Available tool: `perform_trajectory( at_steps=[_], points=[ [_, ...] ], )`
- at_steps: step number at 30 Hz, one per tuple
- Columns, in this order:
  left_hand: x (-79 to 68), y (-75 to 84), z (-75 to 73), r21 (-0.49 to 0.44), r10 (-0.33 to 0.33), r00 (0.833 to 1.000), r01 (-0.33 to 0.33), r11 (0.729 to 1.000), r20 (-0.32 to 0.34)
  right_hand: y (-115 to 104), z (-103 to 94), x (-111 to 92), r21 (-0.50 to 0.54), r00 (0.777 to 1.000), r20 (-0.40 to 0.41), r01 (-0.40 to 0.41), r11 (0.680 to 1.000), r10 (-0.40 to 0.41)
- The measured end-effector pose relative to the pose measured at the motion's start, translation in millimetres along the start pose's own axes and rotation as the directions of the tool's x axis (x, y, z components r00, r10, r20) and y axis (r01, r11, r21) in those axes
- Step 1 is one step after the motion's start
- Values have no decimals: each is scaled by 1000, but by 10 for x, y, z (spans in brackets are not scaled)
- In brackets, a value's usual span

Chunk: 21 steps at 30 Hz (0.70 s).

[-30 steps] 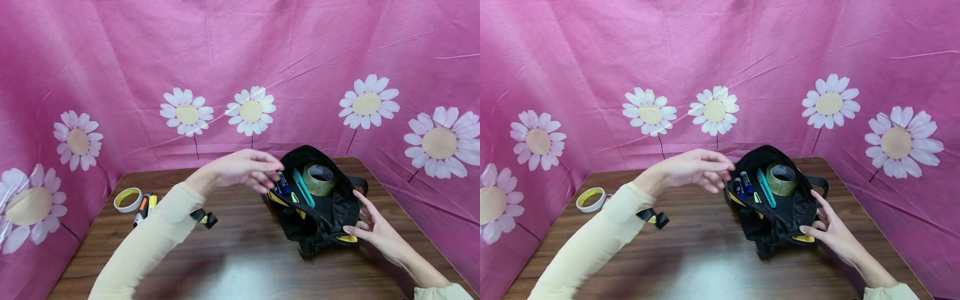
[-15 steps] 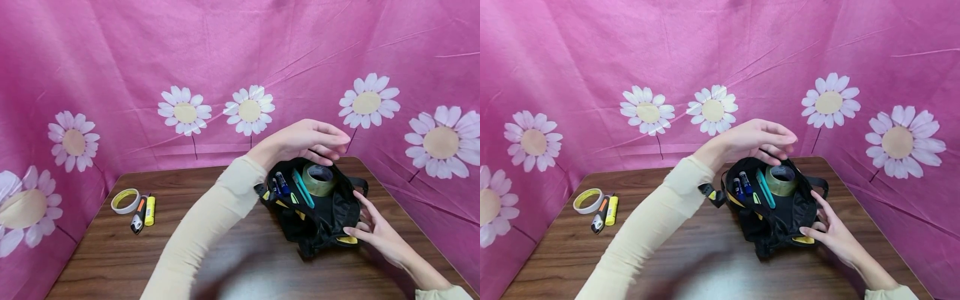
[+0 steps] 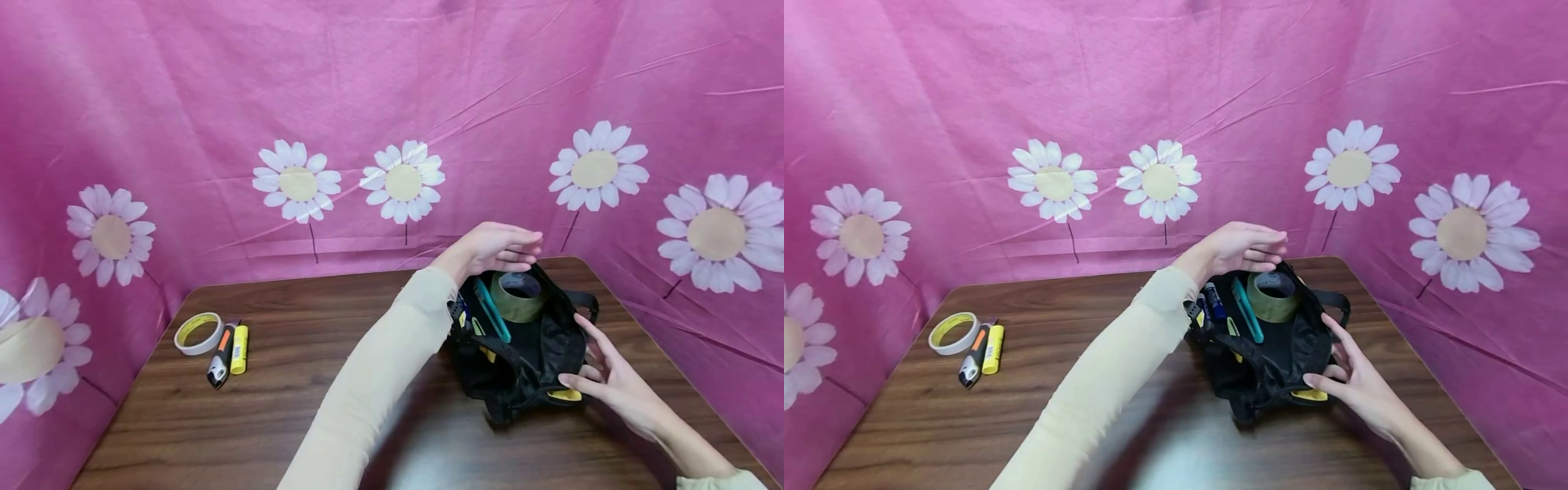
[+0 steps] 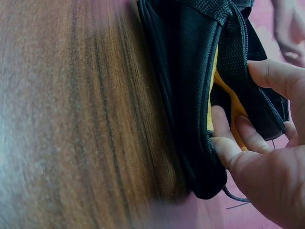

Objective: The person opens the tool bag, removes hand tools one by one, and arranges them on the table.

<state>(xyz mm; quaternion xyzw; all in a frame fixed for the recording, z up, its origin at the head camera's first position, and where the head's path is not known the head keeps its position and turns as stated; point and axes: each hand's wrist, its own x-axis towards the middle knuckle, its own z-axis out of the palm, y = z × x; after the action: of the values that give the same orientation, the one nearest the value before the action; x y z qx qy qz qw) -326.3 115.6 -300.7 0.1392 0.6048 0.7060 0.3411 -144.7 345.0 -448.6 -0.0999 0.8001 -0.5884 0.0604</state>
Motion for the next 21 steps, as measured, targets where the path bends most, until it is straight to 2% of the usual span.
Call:
perform_trajectory(
  at_steps=[3, 5, 8, 10, 13, 15, 21],
  points=[
    [70, -173, -139, 51, -43, 999, 44, 998, -27, 10, 19, 5, 1, 1000, -1, 4, 1000, -4],
    [92, -252, -194, 147, -83, 996, 86, 985, -23, 18, 21, 6, -5, 1000, -2, 12, 1000, -12],
    [118, -335, -225, 304, -155, 988, 145, 941, 9, 23, 13, 1, -4, 1000, -4, 19, 1000, -19],
    [138, -384, -241, 349, -209, 978, 189, 918, 20, 23, 8, -5, -7, 1000, -6, 19, 1000, -19],
    [165, -475, -298, 338, -275, 961, 267, 903, -23, 20, 8, -5, -2, 1000, -4, 18, 1000, -18],
    [178, -546, -347, 314, -296, 953, 301, 900, -66, 19, 9, -3, 10, 1000, 2, 26, 1000, -26],
    [200, -753, -443, 295, -266, 950, 305, 905, -165, 12, 1, -1, 51, 999, 2, 46, 998, -46]
  ],
)
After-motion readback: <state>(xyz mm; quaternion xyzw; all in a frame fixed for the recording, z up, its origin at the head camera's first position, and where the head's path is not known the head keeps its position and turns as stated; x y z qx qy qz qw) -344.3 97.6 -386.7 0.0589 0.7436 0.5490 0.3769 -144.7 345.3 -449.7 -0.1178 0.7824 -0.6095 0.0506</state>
